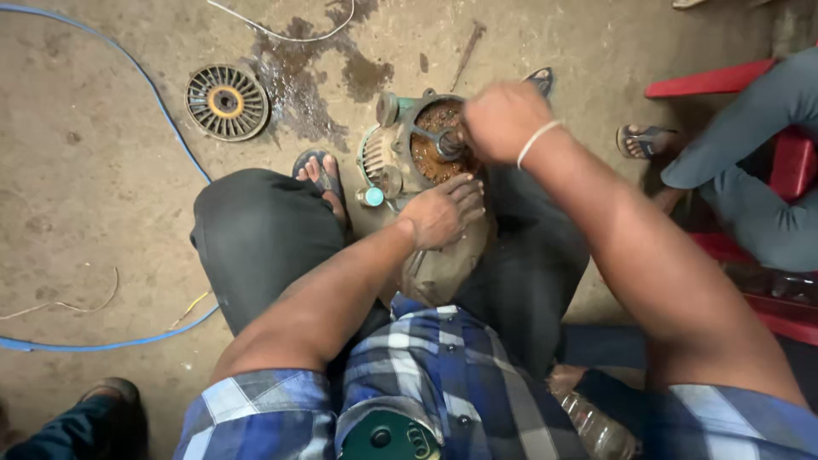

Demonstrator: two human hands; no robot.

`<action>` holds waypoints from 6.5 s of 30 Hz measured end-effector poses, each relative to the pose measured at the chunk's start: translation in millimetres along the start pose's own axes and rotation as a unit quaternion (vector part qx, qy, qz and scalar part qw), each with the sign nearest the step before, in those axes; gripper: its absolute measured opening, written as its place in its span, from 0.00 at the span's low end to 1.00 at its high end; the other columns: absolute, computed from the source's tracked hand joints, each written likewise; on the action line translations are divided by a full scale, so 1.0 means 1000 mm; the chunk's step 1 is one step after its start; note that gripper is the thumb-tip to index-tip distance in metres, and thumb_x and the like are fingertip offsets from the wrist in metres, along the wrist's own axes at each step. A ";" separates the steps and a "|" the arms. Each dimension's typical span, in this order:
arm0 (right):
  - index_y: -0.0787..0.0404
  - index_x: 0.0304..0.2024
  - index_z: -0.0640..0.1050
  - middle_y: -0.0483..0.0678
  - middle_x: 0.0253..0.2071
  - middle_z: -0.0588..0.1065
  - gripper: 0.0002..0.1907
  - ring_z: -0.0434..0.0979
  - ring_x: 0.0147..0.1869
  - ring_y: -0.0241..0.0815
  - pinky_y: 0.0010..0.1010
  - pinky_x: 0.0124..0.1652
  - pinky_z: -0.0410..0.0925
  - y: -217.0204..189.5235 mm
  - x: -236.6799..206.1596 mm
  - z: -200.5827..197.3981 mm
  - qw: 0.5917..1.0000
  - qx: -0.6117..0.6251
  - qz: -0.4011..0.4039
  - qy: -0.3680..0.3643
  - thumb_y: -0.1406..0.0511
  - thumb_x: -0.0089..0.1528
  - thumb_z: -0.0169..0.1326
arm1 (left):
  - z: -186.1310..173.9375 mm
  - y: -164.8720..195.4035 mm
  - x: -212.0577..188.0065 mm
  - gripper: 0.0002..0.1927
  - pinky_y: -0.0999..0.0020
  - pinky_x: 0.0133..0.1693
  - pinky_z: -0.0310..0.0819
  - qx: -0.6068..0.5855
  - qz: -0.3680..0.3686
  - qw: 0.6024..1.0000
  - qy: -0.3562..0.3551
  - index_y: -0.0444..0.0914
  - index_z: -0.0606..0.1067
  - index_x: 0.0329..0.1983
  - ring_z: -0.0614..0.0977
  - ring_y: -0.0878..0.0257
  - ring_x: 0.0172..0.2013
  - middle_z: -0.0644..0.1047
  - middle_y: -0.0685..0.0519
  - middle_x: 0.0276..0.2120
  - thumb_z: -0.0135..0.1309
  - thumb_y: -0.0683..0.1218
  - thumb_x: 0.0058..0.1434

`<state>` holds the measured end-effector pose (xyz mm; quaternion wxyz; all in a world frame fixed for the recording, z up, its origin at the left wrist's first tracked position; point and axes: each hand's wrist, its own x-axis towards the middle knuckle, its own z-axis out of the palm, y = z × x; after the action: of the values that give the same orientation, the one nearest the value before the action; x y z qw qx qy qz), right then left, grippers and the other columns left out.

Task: The person sits on the floor and uses a small brush to clean the interior of an electric motor. They then use a hammer to tap the motor housing while holding it with the other hand.

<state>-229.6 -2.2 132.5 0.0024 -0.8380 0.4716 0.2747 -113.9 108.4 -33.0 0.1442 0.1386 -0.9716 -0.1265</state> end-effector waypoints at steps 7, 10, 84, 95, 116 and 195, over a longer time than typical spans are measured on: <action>0.53 0.30 0.86 0.52 0.34 0.83 0.12 0.83 0.44 0.56 0.75 0.43 0.61 -0.016 -0.013 0.043 0.996 -0.083 -0.016 -0.016 0.57 0.58 0.54 | -0.004 0.003 0.000 0.29 0.52 0.72 0.46 -0.022 0.006 1.000 0.012 0.39 0.75 0.59 0.65 0.50 0.69 0.71 0.44 0.63 0.56 0.58 0.57; 0.53 0.33 0.86 0.53 0.37 0.83 0.11 0.83 0.44 0.56 0.80 0.41 0.59 -0.011 -0.005 0.059 0.996 -0.079 -0.005 -0.031 0.60 0.58 0.53 | -0.004 0.002 0.000 0.29 0.52 0.71 0.47 -0.026 0.005 0.999 0.021 0.39 0.75 0.58 0.65 0.49 0.69 0.71 0.44 0.63 0.56 0.58 0.56; 0.57 0.38 0.85 0.56 0.35 0.80 0.14 0.80 0.41 0.60 0.47 0.41 0.71 -0.002 -0.038 -0.007 0.953 0.250 0.154 0.077 0.55 0.59 0.60 | -0.002 0.004 0.007 0.30 0.49 0.71 0.42 -0.023 0.014 1.000 -0.015 0.40 0.74 0.61 0.63 0.48 0.69 0.69 0.43 0.65 0.51 0.60 0.60; 0.54 0.42 0.86 0.56 0.49 0.80 0.14 0.80 0.55 0.61 0.84 0.53 0.51 -0.027 0.016 -0.004 0.972 0.090 0.151 -0.154 0.61 0.56 0.59 | -0.001 0.003 0.004 0.30 0.49 0.71 0.44 -0.035 0.019 0.999 0.003 0.39 0.75 0.60 0.63 0.48 0.70 0.70 0.43 0.64 0.52 0.60 0.60; 0.61 0.38 0.84 0.60 0.43 0.79 0.13 0.81 0.48 0.59 0.49 0.46 0.72 -0.013 0.066 0.047 0.976 0.103 0.096 -0.164 0.62 0.51 0.61 | 0.000 0.006 0.010 0.31 0.51 0.71 0.42 -0.039 -0.002 0.999 -0.009 0.41 0.74 0.61 0.63 0.50 0.69 0.70 0.44 0.65 0.51 0.62 0.59; 0.61 0.46 0.82 0.49 0.32 0.81 0.11 0.80 0.35 0.41 0.32 0.39 0.71 0.046 -0.024 0.096 0.826 0.538 0.158 0.051 0.62 0.64 0.58 | -0.004 0.014 0.017 0.30 0.50 0.70 0.49 -0.084 0.011 0.996 0.019 0.40 0.77 0.58 0.65 0.50 0.69 0.72 0.46 0.63 0.51 0.63 0.61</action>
<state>-319.3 16.6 73.6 0.3854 -0.6303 0.6703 -0.0698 -132.1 115.5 -21.1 0.1751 0.1175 -0.9561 -0.2035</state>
